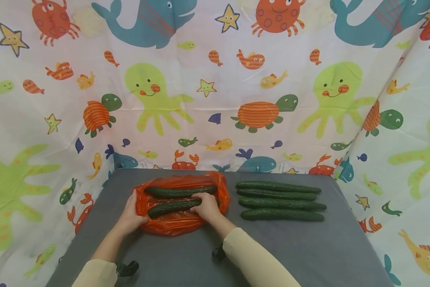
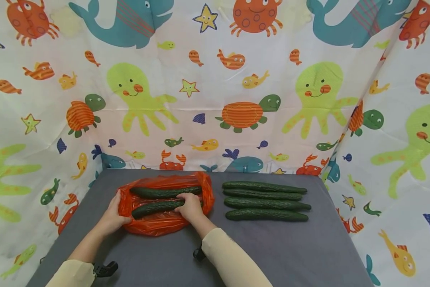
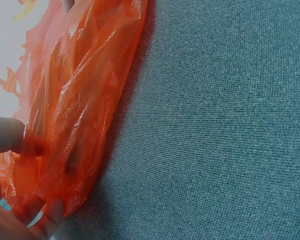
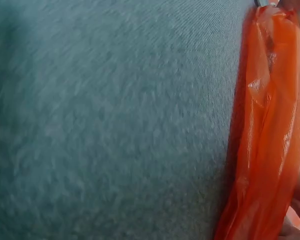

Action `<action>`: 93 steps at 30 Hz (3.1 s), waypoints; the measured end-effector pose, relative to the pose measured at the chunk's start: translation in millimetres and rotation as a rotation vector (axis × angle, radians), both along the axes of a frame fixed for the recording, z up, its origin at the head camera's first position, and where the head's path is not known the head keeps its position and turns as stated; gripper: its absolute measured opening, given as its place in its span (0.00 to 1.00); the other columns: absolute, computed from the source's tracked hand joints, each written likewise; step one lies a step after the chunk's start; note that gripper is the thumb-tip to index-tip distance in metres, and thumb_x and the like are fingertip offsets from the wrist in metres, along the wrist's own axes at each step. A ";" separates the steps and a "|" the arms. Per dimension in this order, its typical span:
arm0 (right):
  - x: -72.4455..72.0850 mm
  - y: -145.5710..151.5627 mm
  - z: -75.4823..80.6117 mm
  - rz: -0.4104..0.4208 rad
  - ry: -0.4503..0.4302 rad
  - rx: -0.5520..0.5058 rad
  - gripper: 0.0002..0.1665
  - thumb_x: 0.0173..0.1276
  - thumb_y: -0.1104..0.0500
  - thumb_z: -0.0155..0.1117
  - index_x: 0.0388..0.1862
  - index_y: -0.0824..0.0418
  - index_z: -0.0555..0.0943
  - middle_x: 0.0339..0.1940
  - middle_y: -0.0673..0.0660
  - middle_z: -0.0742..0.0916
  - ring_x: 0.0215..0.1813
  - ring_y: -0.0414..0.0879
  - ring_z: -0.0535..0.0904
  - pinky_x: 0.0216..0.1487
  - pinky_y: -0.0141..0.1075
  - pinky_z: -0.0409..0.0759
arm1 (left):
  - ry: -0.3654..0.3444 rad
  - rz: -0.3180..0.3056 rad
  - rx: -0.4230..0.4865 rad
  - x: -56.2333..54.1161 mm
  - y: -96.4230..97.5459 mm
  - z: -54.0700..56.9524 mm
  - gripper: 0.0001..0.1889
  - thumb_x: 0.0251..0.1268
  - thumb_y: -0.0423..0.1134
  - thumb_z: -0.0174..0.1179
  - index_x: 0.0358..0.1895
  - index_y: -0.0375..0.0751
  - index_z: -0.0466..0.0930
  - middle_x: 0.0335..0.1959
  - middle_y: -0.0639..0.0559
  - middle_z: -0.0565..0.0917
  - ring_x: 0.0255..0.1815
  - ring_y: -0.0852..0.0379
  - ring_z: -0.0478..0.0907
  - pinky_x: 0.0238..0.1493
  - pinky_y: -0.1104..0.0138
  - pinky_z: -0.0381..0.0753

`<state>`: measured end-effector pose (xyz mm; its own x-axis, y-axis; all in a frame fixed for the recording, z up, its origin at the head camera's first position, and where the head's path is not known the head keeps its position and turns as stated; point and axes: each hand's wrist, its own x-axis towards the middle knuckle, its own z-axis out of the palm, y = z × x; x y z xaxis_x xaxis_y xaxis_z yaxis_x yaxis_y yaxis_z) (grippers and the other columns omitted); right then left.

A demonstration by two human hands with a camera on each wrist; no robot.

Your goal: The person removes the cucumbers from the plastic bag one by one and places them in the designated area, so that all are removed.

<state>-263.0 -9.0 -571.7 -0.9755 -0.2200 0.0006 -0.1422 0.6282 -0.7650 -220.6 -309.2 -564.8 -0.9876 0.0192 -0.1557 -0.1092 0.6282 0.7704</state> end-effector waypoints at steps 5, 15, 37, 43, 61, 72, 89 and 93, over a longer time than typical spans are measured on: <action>-4.0 -3.7 -3.5 -0.035 0.025 0.049 0.21 0.54 0.62 0.80 0.49 0.52 0.90 0.53 0.53 0.90 0.63 0.55 0.80 0.67 0.53 0.75 | 0.005 -0.005 -0.008 -0.9 3.8 3.7 0.69 0.43 0.29 0.71 0.80 0.40 0.21 0.82 0.30 0.34 0.80 0.28 0.40 0.75 0.35 0.49; -2.3 4.2 10.4 -0.038 -0.023 0.021 0.18 0.57 0.62 0.78 0.48 0.54 0.91 0.53 0.56 0.90 0.52 0.53 0.85 0.42 0.42 0.86 | 0.004 -0.014 -0.018 -0.8 8.7 9.4 0.68 0.45 0.29 0.71 0.81 0.39 0.23 0.81 0.29 0.36 0.80 0.27 0.40 0.75 0.35 0.49; 6.4 -1.8 75.6 0.010 0.038 -0.181 0.19 0.61 0.59 0.75 0.53 0.51 0.89 0.52 0.53 0.90 0.21 0.38 0.81 0.21 0.30 0.73 | 0.084 -0.018 -0.009 4.8 2.0 1.8 0.56 0.44 0.28 0.71 0.80 0.34 0.48 0.76 0.28 0.51 0.70 0.30 0.58 0.68 0.37 0.66; 20.9 -5.4 105.8 0.055 0.057 -0.190 0.20 0.63 0.57 0.72 0.55 0.51 0.88 0.57 0.55 0.87 0.22 0.38 0.83 0.22 0.30 0.76 | 0.101 -0.019 -0.023 4.6 3.2 0.1 0.45 0.46 0.27 0.69 0.73 0.32 0.62 0.69 0.31 0.62 0.64 0.36 0.64 0.61 0.45 0.71; 36.9 116.4 121.5 0.054 0.183 -0.131 0.18 0.62 0.58 0.74 0.52 0.51 0.89 0.56 0.53 0.88 0.50 0.47 0.87 0.42 0.41 0.87 | -0.012 -0.014 0.011 4.0 1.5 -0.7 0.69 0.46 0.29 0.70 0.79 0.41 0.18 0.81 0.28 0.34 0.79 0.25 0.40 0.74 0.34 0.50; 56.2 231.0 83.7 -0.050 -0.029 -0.188 0.23 0.62 0.59 0.73 0.57 0.56 0.86 0.64 0.63 0.83 0.39 0.50 0.91 0.42 0.42 0.88 | -0.014 -0.033 0.005 1.7 3.5 0.5 0.68 0.49 0.29 0.70 0.80 0.40 0.20 0.81 0.28 0.34 0.79 0.25 0.40 0.74 0.34 0.48; 85.6 325.1 27.4 -0.152 -0.121 -0.016 0.23 0.58 0.57 0.76 0.54 0.57 0.87 0.61 0.68 0.84 0.34 0.46 0.90 0.35 0.38 0.87 | -0.044 -0.064 -0.026 0.5 0.6 -4.5 0.74 0.34 0.33 0.77 0.82 0.43 0.26 0.82 0.33 0.40 0.78 0.28 0.48 0.71 0.35 0.58; 84.9 326.9 16.6 -0.180 -0.162 -0.008 0.23 0.58 0.59 0.77 0.54 0.58 0.87 0.61 0.69 0.84 0.34 0.47 0.90 0.35 0.38 0.87 | -0.033 -0.068 -0.037 0.3 0.6 -4.4 0.75 0.33 0.33 0.77 0.82 0.43 0.26 0.82 0.34 0.41 0.78 0.29 0.48 0.71 0.35 0.58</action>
<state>-178.1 317.8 -555.1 -0.9865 -0.0431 -0.1580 0.0965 0.6264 -0.7735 -220.3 -308.6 -569.2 -0.9787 0.0793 -0.1896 -0.0902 0.6632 0.7430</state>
